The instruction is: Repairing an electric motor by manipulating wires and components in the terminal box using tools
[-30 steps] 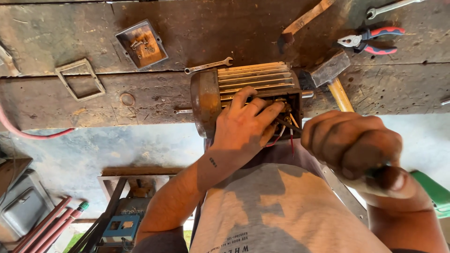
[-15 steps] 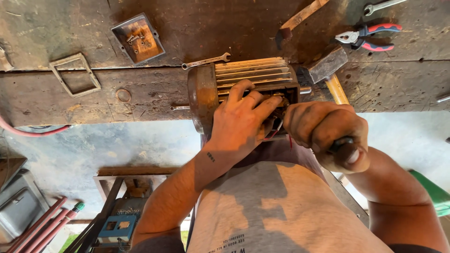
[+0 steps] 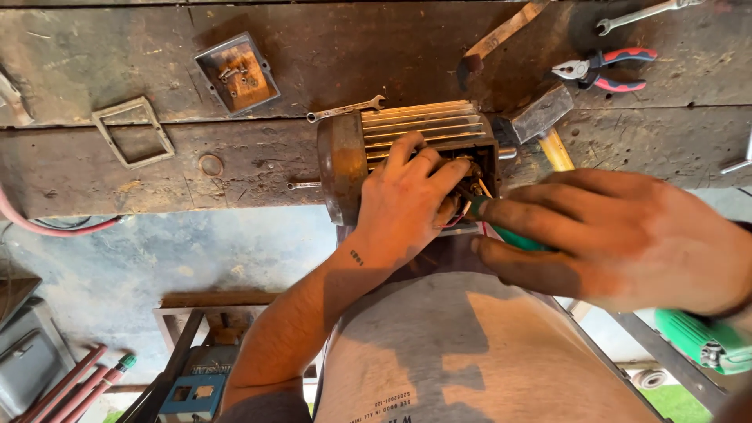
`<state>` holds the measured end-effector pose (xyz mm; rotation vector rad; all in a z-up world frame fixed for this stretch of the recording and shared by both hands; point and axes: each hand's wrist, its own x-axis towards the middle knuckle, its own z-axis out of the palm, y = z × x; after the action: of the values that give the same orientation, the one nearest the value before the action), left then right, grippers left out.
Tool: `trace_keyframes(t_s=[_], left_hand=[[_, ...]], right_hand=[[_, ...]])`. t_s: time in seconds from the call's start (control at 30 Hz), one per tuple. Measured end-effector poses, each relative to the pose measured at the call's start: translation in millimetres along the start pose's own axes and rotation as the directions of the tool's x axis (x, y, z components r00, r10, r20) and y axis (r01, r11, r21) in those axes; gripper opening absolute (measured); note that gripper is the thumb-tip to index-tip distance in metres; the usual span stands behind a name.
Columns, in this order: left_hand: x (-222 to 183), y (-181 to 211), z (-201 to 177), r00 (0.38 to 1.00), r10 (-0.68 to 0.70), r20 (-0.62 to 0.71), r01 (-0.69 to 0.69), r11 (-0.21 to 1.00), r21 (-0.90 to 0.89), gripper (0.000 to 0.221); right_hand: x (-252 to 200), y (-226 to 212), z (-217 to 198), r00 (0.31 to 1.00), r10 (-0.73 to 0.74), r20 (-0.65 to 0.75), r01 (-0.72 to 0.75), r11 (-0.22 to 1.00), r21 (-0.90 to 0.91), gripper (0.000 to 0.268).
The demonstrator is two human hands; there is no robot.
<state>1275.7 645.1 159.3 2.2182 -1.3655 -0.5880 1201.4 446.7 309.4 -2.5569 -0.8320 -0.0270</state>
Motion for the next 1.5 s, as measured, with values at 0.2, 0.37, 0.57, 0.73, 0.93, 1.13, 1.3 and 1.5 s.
trace_keyframes(t_s=[0.2,0.37,0.57,0.73,0.93,1.13,1.3,1.5], left_hand=[[0.0,-3.0,7.4,0.997,0.047,-0.066,-0.045,0.998,0.037,0.044],[0.9,-2.8,3.9,0.998,0.039,-0.047,-0.037,0.999,0.035,0.047],[1.4,-1.9,0.2,0.994,0.059,-0.097,-0.054,0.997,0.053,0.048],[1.9,-3.4,6.4,0.994,0.05,-0.093,-0.044,0.997,0.063,0.048],[3.5,-2.4,-0.2,0.997,0.055,-0.052,-0.051,0.996,0.072,0.052],[4.0,-1.1,-1.1,0.997,0.06,-0.041,-0.057,0.997,0.058,0.044],[3.9,-2.0,3.4,0.995,0.071,-0.069,-0.066,0.995,0.072,0.043],[4.2,0.0,-2.9,0.996,0.077,-0.039,-0.074,0.994,0.075,0.046]], right_hand=[[9.6,-24.5,-15.9,0.934,0.109,0.34,0.024,0.931,-0.365,0.031],[19.5,-29.5,1.7,0.853,0.333,0.401,-0.063,0.83,-0.554,0.016],[20.7,-23.0,-14.3,0.767,0.415,0.49,-0.025,0.782,-0.623,0.045],[15.9,-23.3,-17.8,0.847,0.313,0.429,0.044,0.763,-0.645,0.02],[24.4,-28.9,-14.3,0.793,0.501,0.346,-0.128,0.693,-0.71,0.043],[15.9,-17.6,-22.4,0.87,0.105,0.482,0.21,0.806,-0.554,0.017],[18.8,-34.3,-6.4,0.926,0.243,0.289,-0.007,0.777,-0.63,0.035],[21.1,-32.6,-21.2,0.864,0.305,0.401,0.009,0.786,-0.618,0.036]])
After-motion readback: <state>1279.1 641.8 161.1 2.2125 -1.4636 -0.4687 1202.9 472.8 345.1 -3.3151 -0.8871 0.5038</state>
